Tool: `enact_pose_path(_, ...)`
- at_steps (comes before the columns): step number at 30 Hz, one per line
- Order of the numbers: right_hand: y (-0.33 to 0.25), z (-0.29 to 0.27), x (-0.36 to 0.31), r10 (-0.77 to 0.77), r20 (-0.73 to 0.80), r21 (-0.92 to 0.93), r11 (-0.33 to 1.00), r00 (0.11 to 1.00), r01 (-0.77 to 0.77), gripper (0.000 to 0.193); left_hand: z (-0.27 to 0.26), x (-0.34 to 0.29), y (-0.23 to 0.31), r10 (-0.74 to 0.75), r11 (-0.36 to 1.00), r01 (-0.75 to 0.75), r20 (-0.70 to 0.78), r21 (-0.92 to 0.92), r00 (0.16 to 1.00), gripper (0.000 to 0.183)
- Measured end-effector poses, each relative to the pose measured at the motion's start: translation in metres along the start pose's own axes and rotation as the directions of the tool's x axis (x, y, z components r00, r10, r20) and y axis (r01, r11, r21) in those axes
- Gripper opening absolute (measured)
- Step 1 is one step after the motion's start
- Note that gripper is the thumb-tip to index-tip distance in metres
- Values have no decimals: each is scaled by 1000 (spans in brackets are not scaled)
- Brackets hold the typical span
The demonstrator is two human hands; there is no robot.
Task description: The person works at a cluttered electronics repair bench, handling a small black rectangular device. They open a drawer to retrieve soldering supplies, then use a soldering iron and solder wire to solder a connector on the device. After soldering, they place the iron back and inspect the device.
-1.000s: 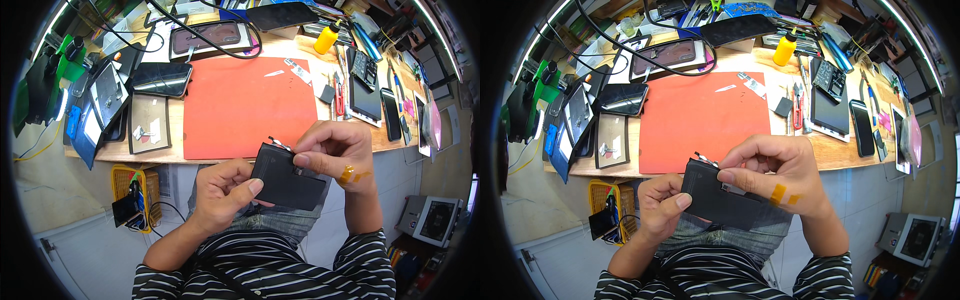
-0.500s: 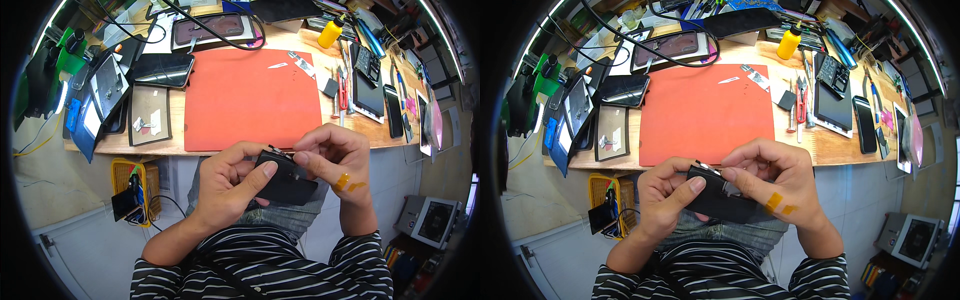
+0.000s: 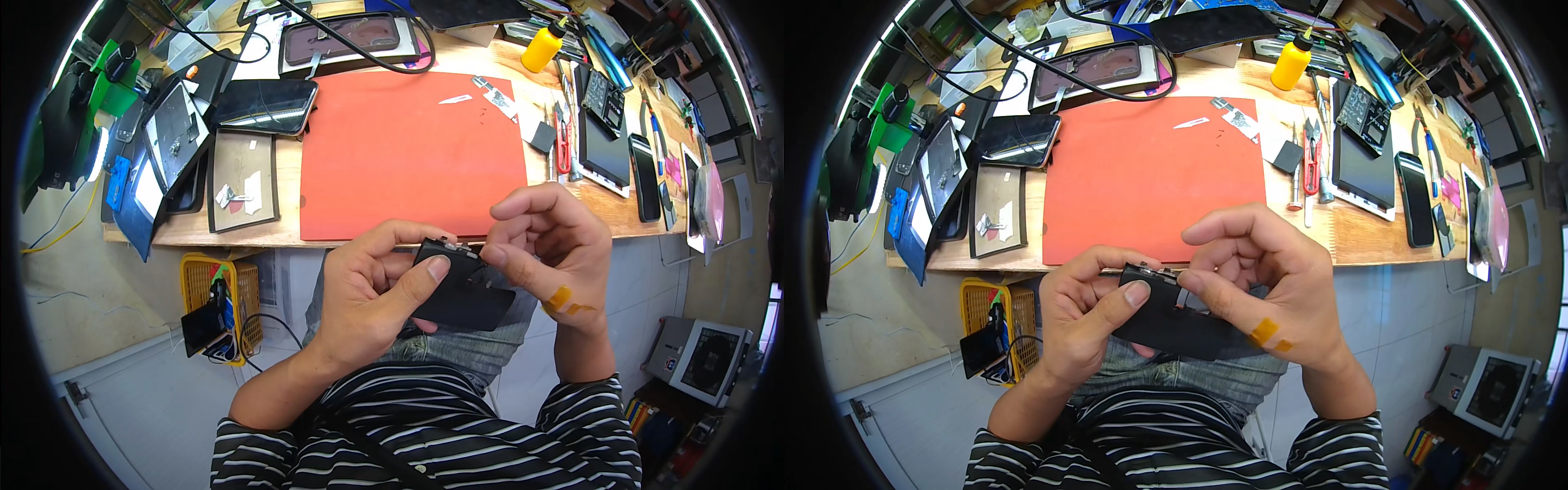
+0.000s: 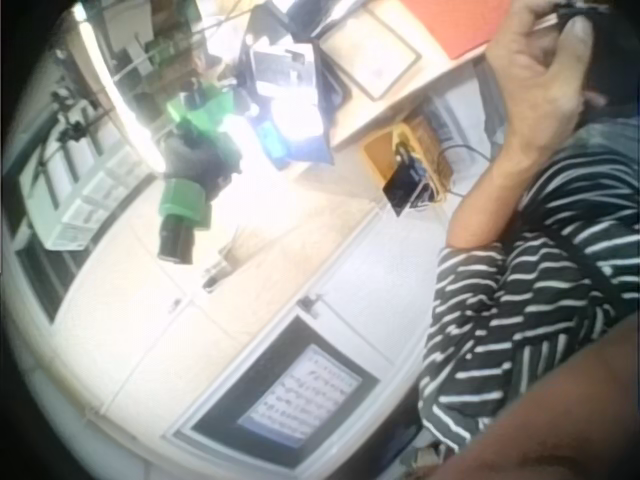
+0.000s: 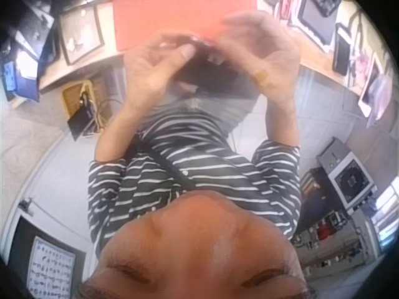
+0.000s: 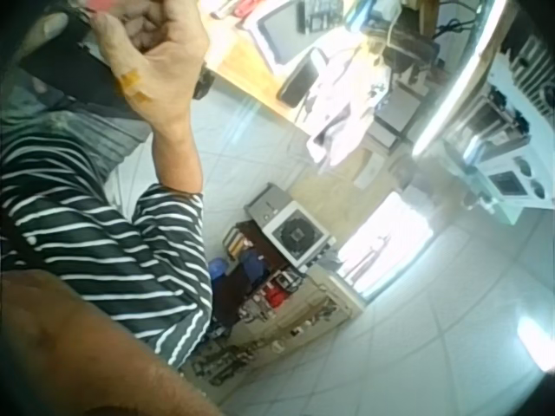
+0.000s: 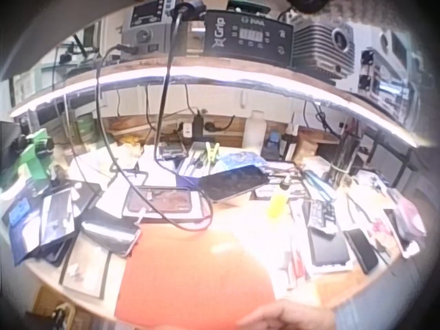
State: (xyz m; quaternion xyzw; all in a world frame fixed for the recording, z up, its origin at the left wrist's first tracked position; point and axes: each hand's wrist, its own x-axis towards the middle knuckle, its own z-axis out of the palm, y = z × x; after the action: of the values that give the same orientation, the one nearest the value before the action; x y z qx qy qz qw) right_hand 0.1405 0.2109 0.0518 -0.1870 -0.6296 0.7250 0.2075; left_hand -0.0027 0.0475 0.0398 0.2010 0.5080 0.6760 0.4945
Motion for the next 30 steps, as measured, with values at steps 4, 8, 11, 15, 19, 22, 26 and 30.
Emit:
enact_pose_path(4, 0, 0, 0, -18, -30, -190, 982, 999, 12, 38, 3, -1, 2, 15, 999, -15, -22, 32, 1000, 26)
enact_pose_path(8, -3, 0, 1, 34, -35, -195, 980, 999, -40, 41, 3, -1, 1, 1, 1000, 0, -22, 31, 1000, 24)
enact_pose_path(11, -8, -1, 3, 89, -31, -168, 981, 996, -93, 42, 4, 0, 1, 6, 1000, -6, -28, 23, 1000, 24)
enact_pose_path(15, -8, -1, 4, 136, -5, -98, 986, 991, -136, 44, 3, 1, -2, 11, 1000, -11, -25, 5, 1000, 24)
enact_pose_path(19, -3, 1, 5, 186, -25, -25, 982, 982, -187, 33, 0, 2, -4, 39, 999, -40, -44, -23, 998, 24)
enact_pose_path(22, 0, 2, 3, 213, -19, -21, 977, 977, -213, 20, 1, 4, -2, 35, 999, -38, -73, -34, 997, 23)
enact_pose_path(26, 5, -1, 2, 259, 33, -59, 965, 965, -257, 12, -1, 4, -4, 42, 998, -45, -56, -40, 998, 22)
enact_pose_path(30, 3, 2, 3, 314, 16, -20, 949, 949, -314, 10, 0, 4, -5, 58, 997, -60, -65, -38, 996, 21)
